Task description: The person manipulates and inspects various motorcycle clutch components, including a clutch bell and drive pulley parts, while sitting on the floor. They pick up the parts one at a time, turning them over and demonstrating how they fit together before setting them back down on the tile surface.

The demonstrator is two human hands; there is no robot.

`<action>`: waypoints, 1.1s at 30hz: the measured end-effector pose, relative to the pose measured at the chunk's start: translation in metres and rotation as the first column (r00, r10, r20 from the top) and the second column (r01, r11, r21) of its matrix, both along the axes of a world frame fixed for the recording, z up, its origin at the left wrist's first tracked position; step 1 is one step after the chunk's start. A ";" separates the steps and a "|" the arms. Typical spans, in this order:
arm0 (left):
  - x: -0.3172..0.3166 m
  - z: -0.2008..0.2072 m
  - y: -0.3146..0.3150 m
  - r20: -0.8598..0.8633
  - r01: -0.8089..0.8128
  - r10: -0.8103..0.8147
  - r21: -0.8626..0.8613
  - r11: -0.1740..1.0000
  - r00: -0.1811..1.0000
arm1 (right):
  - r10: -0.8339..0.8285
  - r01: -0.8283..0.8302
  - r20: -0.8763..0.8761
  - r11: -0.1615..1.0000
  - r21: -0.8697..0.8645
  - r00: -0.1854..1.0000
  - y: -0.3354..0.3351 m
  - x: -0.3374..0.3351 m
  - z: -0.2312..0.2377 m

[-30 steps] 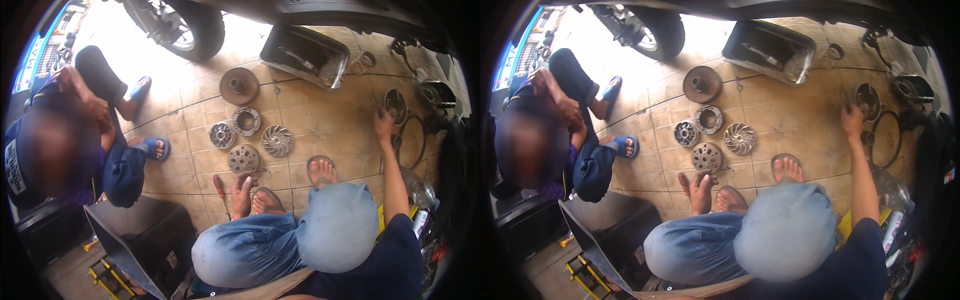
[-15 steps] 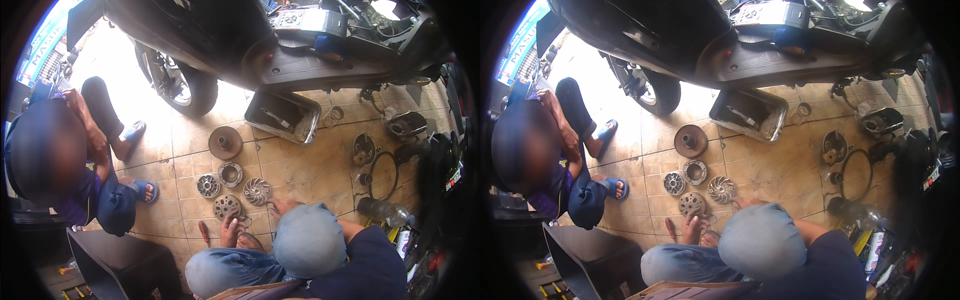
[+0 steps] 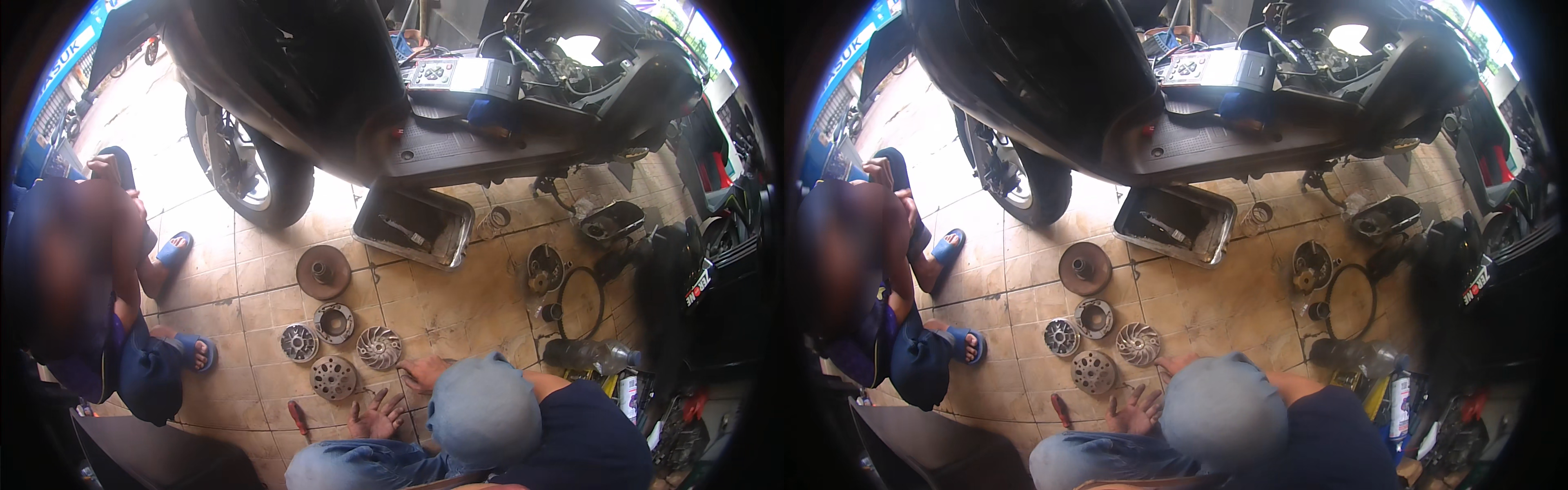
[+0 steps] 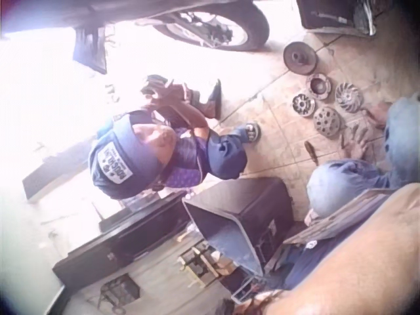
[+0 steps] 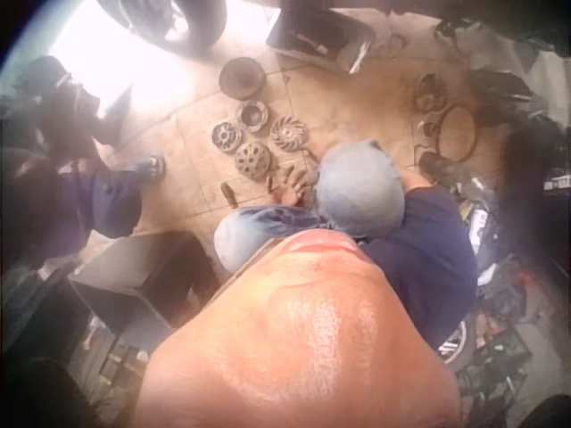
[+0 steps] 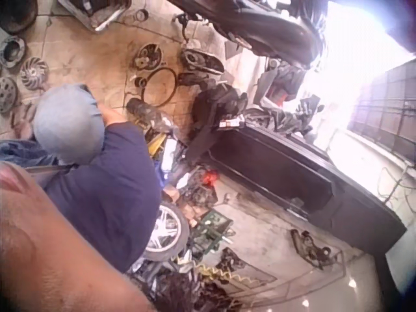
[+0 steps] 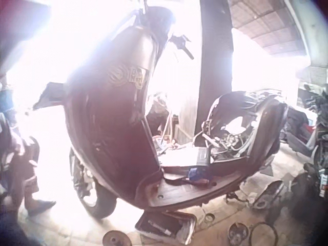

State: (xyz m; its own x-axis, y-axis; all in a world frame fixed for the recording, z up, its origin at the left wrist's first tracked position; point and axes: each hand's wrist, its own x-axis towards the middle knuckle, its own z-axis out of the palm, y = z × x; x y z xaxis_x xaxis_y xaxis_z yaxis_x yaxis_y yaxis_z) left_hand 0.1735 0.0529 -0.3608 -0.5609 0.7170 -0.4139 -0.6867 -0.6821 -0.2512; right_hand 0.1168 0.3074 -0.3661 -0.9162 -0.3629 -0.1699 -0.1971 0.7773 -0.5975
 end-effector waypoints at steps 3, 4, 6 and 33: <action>0.000 -0.006 0.001 0.014 0.000 0.000 0.010 1.000 1.000 | -0.019 0.018 -0.033 0.999 -0.033 0.999 0.003 0.003 -0.009; 0.002 -0.003 -0.002 -0.003 -0.005 0.005 -0.007 1.000 1.000 | -0.019 0.017 -0.047 0.999 -0.052 0.999 -0.002 0.003 -0.009; 0.004 -0.013 -0.006 0.010 -0.069 0.069 0.169 0.983 0.998 | -0.031 0.030 -0.030 0.999 -0.033 0.999 -0.002 0.002 -0.009; -0.001 -0.007 -0.009 -0.111 0.014 -0.016 -0.021 1.000 0.994 | -0.325 0.344 0.253 0.938 -0.033 0.911 -0.003 -0.004 0.023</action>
